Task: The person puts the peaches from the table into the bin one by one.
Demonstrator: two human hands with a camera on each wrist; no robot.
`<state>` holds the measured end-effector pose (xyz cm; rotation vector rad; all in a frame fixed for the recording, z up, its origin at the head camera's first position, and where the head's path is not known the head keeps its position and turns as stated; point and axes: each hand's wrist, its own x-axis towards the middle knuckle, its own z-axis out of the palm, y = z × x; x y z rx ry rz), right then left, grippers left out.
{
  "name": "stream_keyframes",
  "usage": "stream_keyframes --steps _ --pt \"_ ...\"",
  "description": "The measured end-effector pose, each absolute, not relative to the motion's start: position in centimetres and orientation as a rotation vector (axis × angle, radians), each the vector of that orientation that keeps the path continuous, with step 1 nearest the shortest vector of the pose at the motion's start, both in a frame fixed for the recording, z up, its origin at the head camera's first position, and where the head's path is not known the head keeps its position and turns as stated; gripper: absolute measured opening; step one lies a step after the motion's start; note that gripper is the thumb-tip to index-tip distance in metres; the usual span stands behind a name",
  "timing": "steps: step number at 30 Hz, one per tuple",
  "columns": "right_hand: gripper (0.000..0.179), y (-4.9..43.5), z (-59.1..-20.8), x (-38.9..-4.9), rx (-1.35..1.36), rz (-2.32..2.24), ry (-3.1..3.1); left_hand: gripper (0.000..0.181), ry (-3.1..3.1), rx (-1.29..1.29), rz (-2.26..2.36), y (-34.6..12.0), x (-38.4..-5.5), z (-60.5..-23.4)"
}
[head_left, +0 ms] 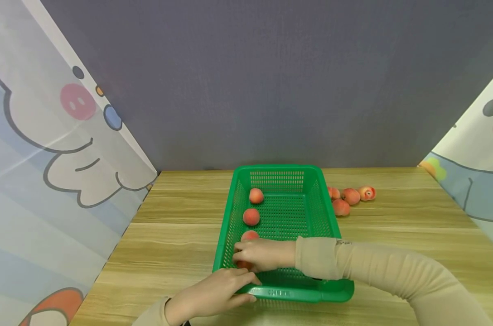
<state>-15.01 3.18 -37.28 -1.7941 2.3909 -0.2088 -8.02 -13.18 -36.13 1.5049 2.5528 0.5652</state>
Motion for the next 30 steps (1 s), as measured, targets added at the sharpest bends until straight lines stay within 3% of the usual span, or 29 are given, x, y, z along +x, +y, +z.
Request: stream_keyframes --steps 9,30 --pt "0.01 2.9 -38.0 -14.9 -1.805 -0.233 2.377 0.028 2.547 1.518 0.573 -13.2 -8.0 -36.3" --pt "0.006 2.6 -39.0 -14.9 -1.82 -0.277 2.355 0.026 2.551 1.514 0.569 -13.3 -8.1 -36.3"
